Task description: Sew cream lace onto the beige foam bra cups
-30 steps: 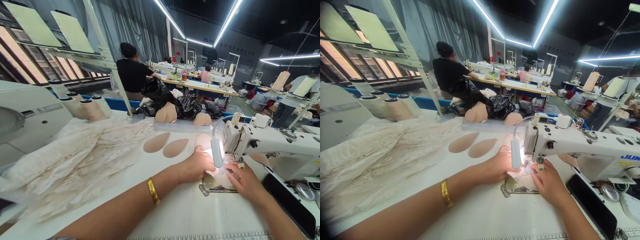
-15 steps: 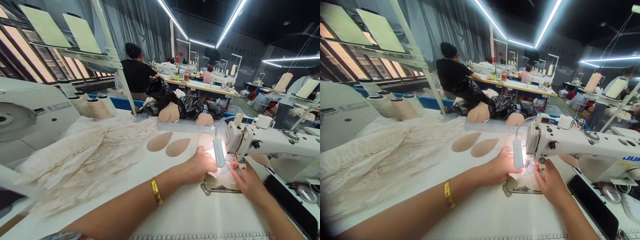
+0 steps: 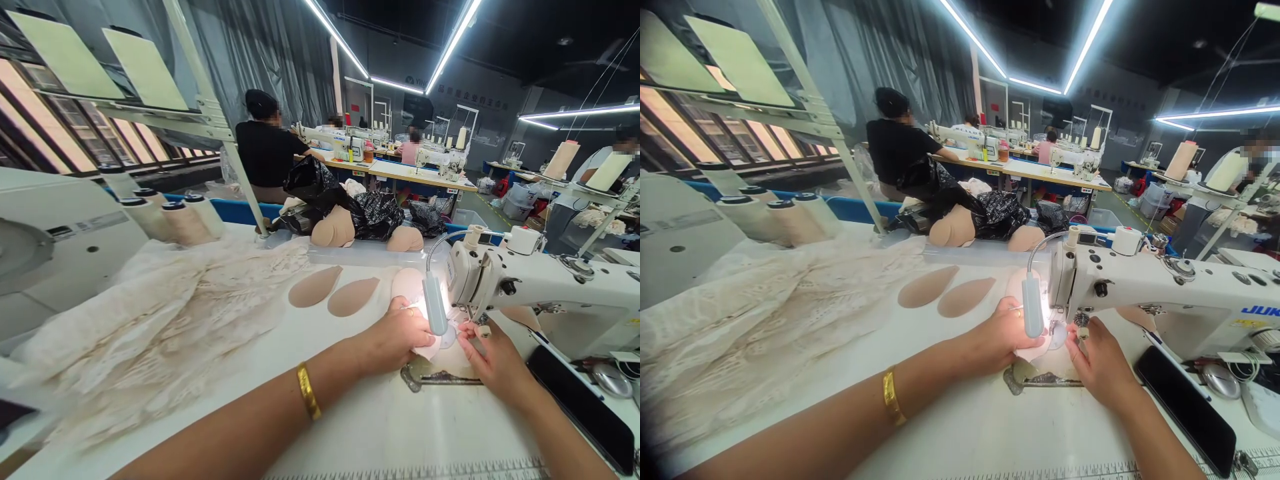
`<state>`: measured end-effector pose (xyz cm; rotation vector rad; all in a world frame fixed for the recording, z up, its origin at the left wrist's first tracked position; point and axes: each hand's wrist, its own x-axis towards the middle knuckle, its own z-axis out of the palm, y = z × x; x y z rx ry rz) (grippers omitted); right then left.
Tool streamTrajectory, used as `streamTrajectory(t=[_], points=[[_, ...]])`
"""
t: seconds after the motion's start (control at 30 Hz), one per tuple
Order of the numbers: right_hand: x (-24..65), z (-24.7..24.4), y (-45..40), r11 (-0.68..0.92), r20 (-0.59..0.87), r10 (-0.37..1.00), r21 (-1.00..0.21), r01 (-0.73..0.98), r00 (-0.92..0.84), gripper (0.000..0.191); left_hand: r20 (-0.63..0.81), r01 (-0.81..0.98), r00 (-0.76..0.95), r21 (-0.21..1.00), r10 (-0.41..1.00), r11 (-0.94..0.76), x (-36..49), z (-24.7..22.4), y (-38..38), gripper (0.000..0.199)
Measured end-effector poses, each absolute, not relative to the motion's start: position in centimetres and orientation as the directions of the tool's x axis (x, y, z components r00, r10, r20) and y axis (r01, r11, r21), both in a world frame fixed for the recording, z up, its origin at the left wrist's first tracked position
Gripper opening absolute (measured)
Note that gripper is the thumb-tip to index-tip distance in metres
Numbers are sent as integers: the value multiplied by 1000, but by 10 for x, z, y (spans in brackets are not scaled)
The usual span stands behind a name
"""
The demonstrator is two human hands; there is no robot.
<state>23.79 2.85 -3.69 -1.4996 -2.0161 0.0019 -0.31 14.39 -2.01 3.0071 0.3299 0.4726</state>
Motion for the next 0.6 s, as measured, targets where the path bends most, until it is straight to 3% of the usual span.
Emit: streamTrajectory(t=[0.33, 0.6], points=[[240, -39, 25, 324, 439, 888, -391, 861, -134, 23, 355, 224, 910, 17, 215, -974, -2, -24, 141, 9], [238, -32, 21, 342, 308, 923, -385, 857, -230, 18, 390, 233, 901, -74, 187, -970, -5, -18, 128, 18]])
